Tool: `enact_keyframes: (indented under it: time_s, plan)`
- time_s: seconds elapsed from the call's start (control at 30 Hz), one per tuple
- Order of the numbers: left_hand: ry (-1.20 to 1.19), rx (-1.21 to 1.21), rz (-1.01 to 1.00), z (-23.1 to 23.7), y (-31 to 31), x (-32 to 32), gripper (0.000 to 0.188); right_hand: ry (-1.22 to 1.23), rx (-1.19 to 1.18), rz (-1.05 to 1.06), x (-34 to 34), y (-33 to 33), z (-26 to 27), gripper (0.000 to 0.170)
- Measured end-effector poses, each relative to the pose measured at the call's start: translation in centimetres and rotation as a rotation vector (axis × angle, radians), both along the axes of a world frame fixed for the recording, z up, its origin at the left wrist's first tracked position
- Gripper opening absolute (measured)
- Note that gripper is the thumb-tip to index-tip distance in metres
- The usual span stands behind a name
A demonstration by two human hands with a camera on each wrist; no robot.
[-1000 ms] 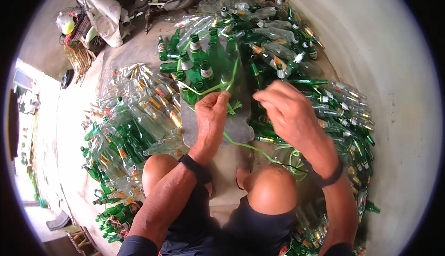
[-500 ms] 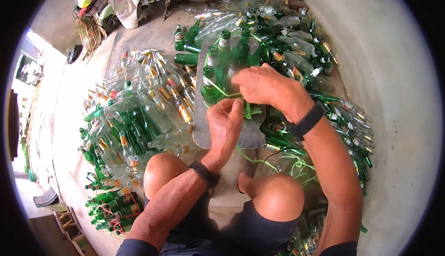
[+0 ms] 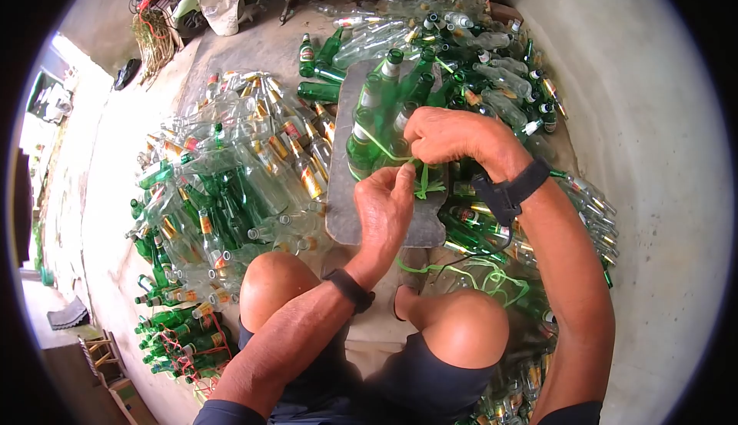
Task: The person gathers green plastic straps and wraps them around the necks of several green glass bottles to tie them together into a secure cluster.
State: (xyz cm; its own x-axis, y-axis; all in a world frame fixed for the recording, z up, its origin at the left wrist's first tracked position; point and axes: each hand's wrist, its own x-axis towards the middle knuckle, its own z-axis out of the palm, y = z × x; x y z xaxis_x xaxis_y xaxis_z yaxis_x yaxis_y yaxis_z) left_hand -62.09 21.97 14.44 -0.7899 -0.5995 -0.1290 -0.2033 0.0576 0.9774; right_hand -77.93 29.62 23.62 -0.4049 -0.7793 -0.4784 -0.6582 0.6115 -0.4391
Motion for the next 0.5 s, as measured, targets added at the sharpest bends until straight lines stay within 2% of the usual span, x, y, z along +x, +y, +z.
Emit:
enact_keyframes:
  time_s: [0.13,0.2,0.33,0.4,0.43,0.5]
  plan:
    - [0.003,0.07,-0.017,-0.1,0.0,0.0,0.036,-0.05,-0.115,-0.154,1.2,0.7,-0.2,0.011]
    - [-0.008,0.109,-0.028,-0.4,0.1,-0.1,0.036,-0.13,-0.384,-0.369,2.0,1.2,-0.6,0.011]
    - [0.037,0.205,-0.047,-0.6,0.5,-0.4,0.039,-0.198,-0.406,-0.484,2.7,1.6,0.1,0.015]
    - [0.063,0.258,-0.065,0.1,0.5,-0.3,0.038,-0.29,-0.563,-0.54,2.5,2.0,-0.6,0.017]
    - [0.09,0.31,-0.085,0.4,0.5,-0.4,0.038,-0.288,-0.562,-0.541,2.5,2.2,-0.7,0.017]
    - [0.11,0.365,-0.106,-0.1,0.7,-0.6,0.039,-0.331,-0.665,-0.658,2.7,2.4,-0.7,0.017]
